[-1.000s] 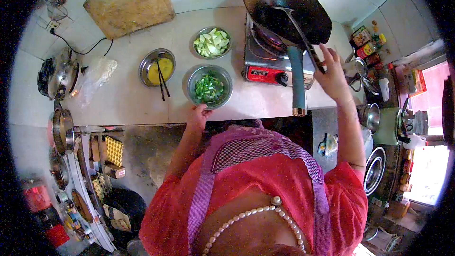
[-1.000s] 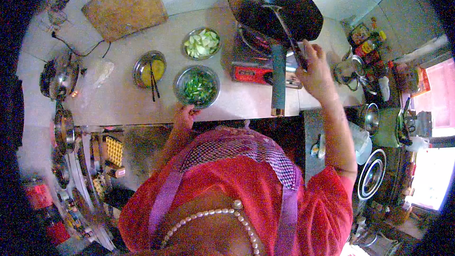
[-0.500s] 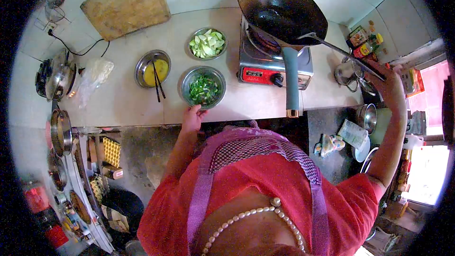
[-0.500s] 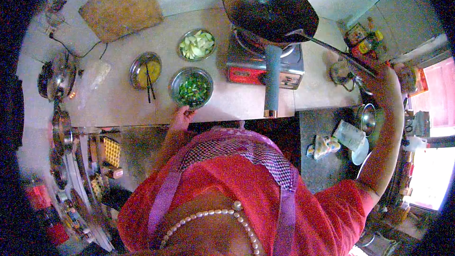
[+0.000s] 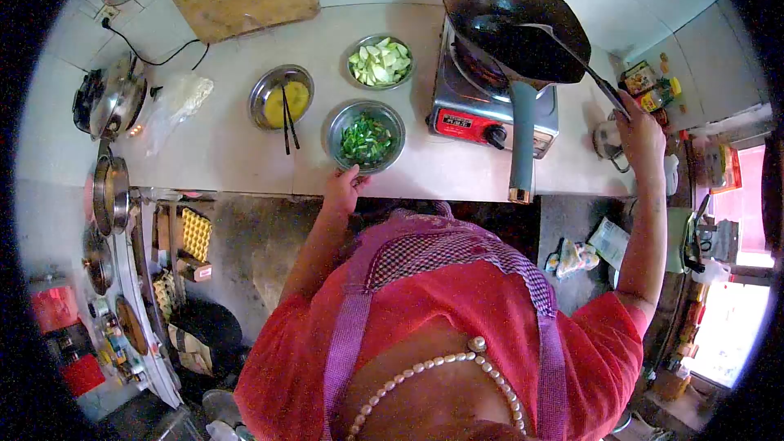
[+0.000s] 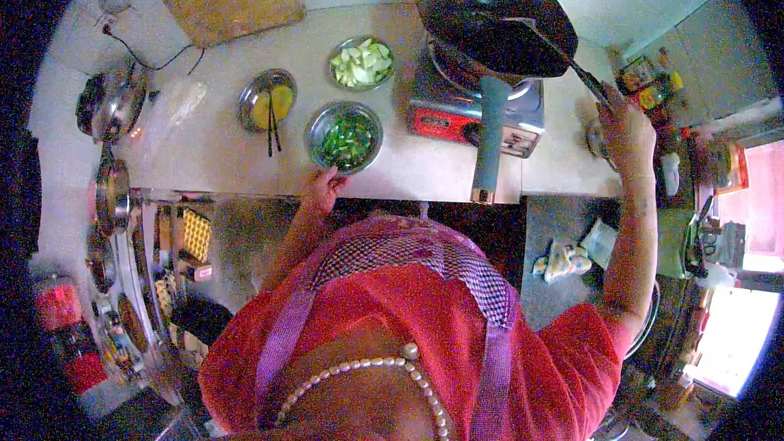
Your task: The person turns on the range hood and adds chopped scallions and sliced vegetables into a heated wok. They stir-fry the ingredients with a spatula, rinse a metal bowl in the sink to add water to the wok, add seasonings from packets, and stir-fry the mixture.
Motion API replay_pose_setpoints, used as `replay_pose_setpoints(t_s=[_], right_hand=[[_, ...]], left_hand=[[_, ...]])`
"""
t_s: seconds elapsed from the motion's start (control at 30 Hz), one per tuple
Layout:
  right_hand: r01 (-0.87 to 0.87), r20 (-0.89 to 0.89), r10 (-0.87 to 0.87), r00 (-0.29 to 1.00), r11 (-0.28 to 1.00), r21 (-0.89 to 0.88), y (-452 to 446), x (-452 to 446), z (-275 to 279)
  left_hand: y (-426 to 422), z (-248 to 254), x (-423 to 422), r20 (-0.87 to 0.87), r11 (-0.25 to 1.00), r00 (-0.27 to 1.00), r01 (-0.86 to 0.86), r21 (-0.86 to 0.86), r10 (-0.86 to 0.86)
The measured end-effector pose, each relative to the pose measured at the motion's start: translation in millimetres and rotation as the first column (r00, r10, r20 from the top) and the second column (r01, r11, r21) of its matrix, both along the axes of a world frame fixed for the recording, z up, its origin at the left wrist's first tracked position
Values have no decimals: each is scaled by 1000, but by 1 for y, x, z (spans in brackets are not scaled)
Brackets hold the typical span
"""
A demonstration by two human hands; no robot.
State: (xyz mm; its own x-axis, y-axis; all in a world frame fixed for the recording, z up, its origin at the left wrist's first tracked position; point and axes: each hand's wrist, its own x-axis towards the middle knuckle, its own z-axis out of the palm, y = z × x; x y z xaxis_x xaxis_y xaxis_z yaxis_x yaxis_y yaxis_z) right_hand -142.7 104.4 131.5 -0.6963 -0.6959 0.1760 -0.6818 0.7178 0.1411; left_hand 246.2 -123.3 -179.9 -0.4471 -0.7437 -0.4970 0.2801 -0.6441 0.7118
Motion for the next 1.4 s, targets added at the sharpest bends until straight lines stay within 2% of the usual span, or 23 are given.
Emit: replay_pose_setpoints(t_s=[0.03,0.07,0.17,0.27,0.3,0.37,0.43,0.5,0.53,0.6,0.63,0.67,0.73,0.77,0.87,0.93,1.03,1.07,1.13,1.2,1.27,1.33,1.4], right_hand=[[30,-62,-27,998,998,50,-5,-1,-4],[-175,-276,160,948,984,-30,7,-30,-28],[-62,-173,56,983,998,-28,1,-34,-17],[-136,-227,124,966,990,-38,7,-46,-17],[-141,-245,126,961,989,-43,9,-52,-17],[-228,-319,194,928,971,-72,15,-57,-11],[-273,-389,219,895,958,-88,19,-54,-2],[-271,-459,195,867,957,-106,21,-44,12],[-230,-391,155,907,961,-153,25,-44,17],[-251,-493,163,855,961,-119,31,-47,22],[-261,-541,168,824,960,-100,34,-47,25],[-191,-469,122,875,976,-103,34,-42,29],[-11,-162,-14,987,988,-156,33,-33,36],[82,-1,-83,997,983,-162,33,-32,38],[-270,54,311,949,887,-374,63,-101,-4],[-297,255,442,860,840,-455,65,-100,5],[-91,495,301,815,911,-403,54,-85,21],[102,617,130,776,940,-326,45,-71,38],[194,674,57,737,937,-292,36,-62,48],[-1,564,252,786,913,-407,34,-73,42],[-73,570,285,771,928,-366,20,-77,50],[-74,598,268,755,942,-328,6,-83,58],[4,649,196,735,956,-293,-6,-87,63]], left_hand=[[0,1,0,8,1000,1000,-7,-3,7],[1,3,0,15,1000,1000,-14,-6,14],[7,5,5,18,998,1000,-6,56,5],[5,-51,18,-114,889,987,154,432,-115],[10,-39,13,-191,863,960,271,426,-207],[33,21,-13,-342,775,861,495,392,-377],[42,69,-59,-136,819,822,566,90,-553],[54,121,-107,-187,730,706,653,-200,-683],[60,128,-127,-300,685,622,702,-193,-723],[76,153,-165,-472,631,527,771,-84,-707],[83,170,-177,-500,626,539,780,-7,-677],[90,186,-190,-525,618,556,783,71,-645],[99,204,-202,-504,617,602,770,163,-619],[103,206,-207,-483,641,616,755,138,-622],[108,207,-216,-468,672,629,735,96,-621],[100,209,-219,-517,639,594,761,110,-617],[94,215,-214,-581,617,568,775,140,-582],[92,209,-215,-636,598,535,789,141,-556],[88,208,-215,-710,571,492,807,153,-504],[85,215,-211,-675,594,523,790,154,-520],[85,217,-208,-642,618,546,774,141,-538],[88,215,-208,-609,638,560,762,113,-562],[90,214,-207,-637,631,563,761,151,-527]])
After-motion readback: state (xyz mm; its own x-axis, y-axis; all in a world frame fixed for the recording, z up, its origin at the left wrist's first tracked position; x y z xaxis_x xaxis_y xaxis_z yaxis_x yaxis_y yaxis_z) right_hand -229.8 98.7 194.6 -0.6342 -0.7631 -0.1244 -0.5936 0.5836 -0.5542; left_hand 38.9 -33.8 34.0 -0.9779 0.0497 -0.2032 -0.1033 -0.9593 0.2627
